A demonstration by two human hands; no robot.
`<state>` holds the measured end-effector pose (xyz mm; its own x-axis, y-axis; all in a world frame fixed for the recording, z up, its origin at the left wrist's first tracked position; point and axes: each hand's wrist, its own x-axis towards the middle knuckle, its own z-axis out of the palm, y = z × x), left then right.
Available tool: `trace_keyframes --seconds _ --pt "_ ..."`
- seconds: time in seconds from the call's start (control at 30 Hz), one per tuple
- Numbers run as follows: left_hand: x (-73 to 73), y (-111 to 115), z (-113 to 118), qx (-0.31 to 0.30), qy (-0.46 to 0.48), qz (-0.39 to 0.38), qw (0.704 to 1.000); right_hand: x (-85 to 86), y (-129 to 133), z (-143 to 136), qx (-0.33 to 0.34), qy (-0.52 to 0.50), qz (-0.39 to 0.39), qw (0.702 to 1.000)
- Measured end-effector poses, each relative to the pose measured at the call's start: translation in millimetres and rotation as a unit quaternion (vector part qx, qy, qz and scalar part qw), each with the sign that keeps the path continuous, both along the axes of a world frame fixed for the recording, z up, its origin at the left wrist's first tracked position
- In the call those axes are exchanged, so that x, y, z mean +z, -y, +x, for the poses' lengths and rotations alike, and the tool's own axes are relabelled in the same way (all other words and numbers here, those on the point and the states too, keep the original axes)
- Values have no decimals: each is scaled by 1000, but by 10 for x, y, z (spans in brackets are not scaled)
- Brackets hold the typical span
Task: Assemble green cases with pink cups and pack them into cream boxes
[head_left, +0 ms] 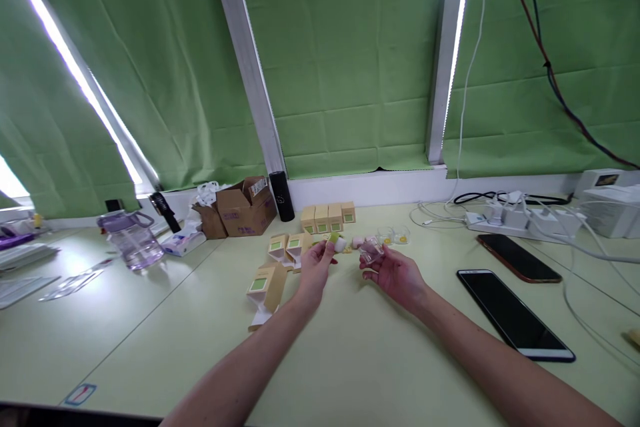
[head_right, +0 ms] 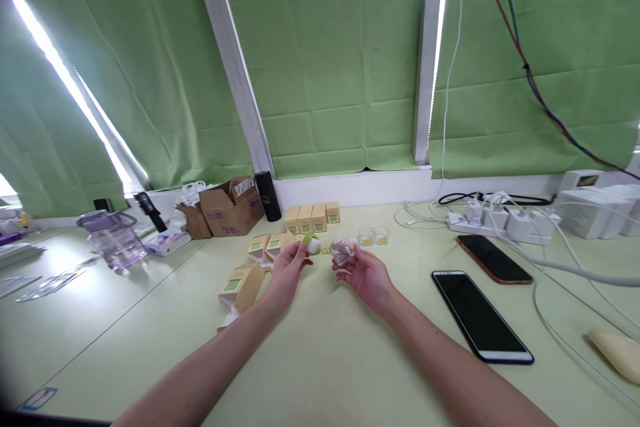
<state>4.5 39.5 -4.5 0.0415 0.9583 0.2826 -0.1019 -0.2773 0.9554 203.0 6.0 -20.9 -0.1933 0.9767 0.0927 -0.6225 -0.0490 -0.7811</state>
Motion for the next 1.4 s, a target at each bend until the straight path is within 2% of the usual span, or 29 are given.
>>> trace_keyframes --seconds 0.3,0.57,1.1,1.4 --pt "20 18 4 -5 -17 19 1000 107 104 -44 -34 37 45 998" --pt "25 66 22 -46 -8 23 999 -23 30 -100 -116 139 75 981" --pt "15 138 36 -90 -30 40 995 -49 44 -127 -69 94 73 990" --pt "-102 68 24 -87 -78 71 991 -82 39 -122 -63 100 87 989"
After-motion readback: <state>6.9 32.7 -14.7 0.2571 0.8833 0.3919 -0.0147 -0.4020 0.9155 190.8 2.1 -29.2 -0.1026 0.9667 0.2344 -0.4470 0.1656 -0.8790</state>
